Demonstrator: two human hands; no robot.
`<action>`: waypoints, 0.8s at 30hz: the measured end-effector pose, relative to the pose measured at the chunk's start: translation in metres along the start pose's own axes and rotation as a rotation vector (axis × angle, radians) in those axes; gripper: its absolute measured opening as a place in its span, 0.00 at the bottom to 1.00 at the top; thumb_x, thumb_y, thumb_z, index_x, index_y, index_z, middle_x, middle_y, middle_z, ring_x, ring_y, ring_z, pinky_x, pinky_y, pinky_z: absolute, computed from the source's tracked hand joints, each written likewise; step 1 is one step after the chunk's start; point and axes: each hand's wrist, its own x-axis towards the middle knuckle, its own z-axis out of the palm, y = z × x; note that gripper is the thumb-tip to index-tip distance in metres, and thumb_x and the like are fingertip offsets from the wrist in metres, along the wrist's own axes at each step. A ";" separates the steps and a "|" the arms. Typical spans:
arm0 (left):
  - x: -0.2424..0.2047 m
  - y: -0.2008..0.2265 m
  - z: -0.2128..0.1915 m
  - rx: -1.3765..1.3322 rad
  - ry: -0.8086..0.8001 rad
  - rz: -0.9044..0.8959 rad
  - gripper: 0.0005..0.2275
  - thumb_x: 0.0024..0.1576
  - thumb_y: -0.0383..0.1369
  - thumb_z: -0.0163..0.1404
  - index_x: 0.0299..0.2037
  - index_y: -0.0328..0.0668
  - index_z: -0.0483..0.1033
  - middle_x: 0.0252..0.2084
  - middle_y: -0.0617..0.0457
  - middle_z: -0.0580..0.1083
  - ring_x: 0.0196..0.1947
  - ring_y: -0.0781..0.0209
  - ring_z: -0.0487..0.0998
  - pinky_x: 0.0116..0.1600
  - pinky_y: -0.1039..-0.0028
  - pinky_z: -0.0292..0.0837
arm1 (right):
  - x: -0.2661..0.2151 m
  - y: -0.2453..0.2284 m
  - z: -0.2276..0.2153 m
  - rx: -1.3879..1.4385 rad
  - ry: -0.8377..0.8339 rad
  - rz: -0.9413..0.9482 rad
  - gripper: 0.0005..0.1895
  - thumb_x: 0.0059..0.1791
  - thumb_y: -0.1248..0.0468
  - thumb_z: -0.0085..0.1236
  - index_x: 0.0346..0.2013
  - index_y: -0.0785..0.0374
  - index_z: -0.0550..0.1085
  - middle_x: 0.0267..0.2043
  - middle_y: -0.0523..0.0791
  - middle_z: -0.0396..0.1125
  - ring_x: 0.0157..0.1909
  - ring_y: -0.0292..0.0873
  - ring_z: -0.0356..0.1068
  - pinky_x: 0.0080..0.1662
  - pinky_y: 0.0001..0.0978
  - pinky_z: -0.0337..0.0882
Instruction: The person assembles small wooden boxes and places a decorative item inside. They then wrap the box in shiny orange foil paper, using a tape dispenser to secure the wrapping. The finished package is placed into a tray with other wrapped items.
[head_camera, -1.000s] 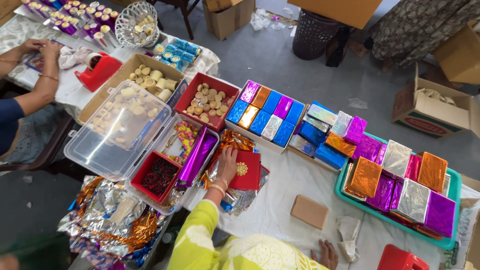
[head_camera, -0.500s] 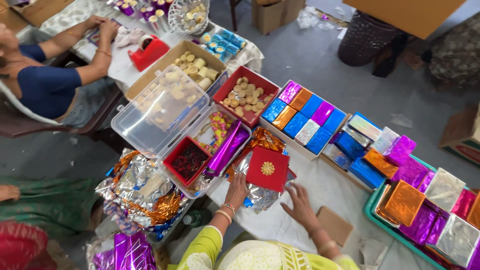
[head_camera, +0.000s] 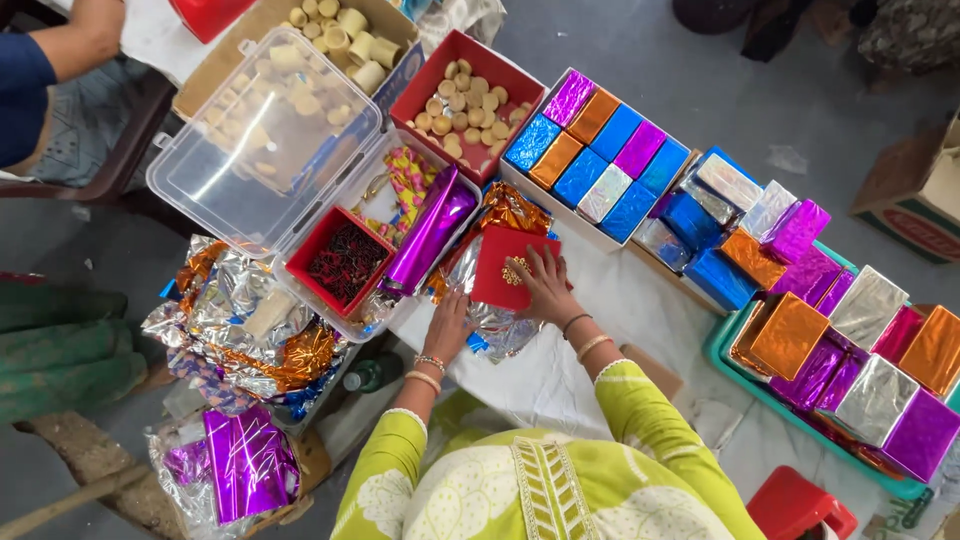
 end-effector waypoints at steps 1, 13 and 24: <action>-0.002 -0.002 0.001 -0.003 -0.004 -0.002 0.28 0.49 0.31 0.62 0.59 0.27 0.66 0.65 0.36 0.64 0.69 0.37 0.60 0.71 0.55 0.56 | -0.002 0.000 0.001 0.001 -0.005 0.003 0.66 0.25 0.46 0.80 0.72 0.39 0.53 0.76 0.55 0.42 0.76 0.70 0.36 0.68 0.72 0.40; 0.021 0.000 0.012 -0.207 0.372 -0.186 0.19 0.57 0.23 0.53 0.59 0.32 0.67 0.55 0.38 0.68 0.56 0.38 0.69 0.60 0.55 0.67 | -0.017 0.007 0.007 0.106 0.166 -0.063 0.50 0.31 0.57 0.74 0.67 0.52 0.64 0.69 0.49 0.59 0.72 0.62 0.51 0.67 0.63 0.55; -0.003 0.060 0.003 -0.071 0.277 -0.023 0.12 0.50 0.32 0.59 0.38 0.38 0.70 0.40 0.44 0.71 0.43 0.42 0.72 0.50 0.55 0.71 | -0.020 0.008 0.004 0.139 0.190 -0.089 0.44 0.30 0.52 0.77 0.58 0.60 0.70 0.64 0.49 0.63 0.69 0.57 0.56 0.64 0.58 0.62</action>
